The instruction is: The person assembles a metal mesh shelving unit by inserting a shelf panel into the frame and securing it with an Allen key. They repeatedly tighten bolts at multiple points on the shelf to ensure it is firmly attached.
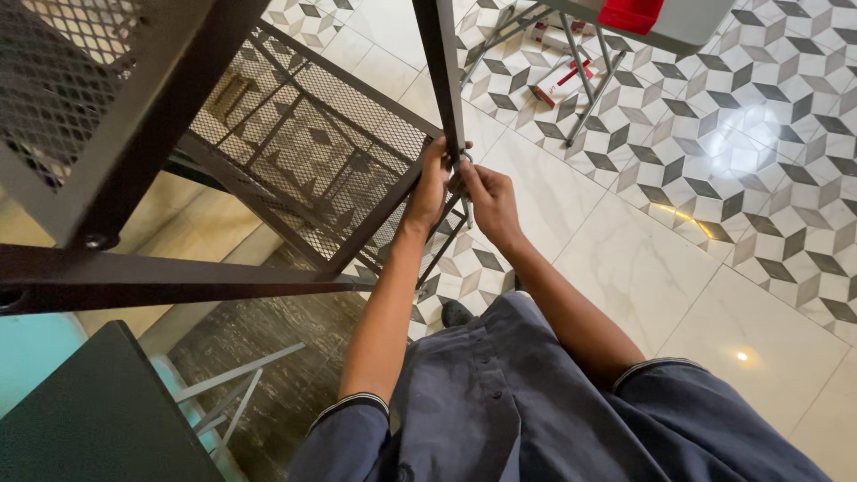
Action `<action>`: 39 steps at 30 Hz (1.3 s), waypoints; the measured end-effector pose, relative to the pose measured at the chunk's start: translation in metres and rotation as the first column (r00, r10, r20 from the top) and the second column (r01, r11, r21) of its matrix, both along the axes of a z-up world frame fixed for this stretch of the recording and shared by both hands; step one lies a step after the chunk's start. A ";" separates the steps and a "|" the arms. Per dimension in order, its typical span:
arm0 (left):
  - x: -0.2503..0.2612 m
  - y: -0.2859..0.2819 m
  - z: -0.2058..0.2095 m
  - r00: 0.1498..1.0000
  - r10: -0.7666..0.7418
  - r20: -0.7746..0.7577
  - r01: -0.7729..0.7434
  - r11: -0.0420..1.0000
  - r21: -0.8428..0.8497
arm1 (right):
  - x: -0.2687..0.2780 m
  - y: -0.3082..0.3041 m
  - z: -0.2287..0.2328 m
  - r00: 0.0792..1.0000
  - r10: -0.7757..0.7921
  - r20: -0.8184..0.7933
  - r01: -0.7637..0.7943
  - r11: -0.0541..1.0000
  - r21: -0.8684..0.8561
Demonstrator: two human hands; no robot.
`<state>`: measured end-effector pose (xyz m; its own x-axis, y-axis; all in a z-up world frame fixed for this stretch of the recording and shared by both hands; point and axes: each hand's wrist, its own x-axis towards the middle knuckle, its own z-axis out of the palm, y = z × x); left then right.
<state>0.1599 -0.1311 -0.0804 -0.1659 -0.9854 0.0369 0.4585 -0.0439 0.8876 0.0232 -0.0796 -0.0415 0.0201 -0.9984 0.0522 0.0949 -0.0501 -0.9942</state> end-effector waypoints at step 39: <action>-0.004 0.002 0.003 1.000 0.019 0.011 -0.017 0.990 -0.140 | -0.028 -0.042 0.014 0.893 0.052 0.447 -0.122 0.984 0.129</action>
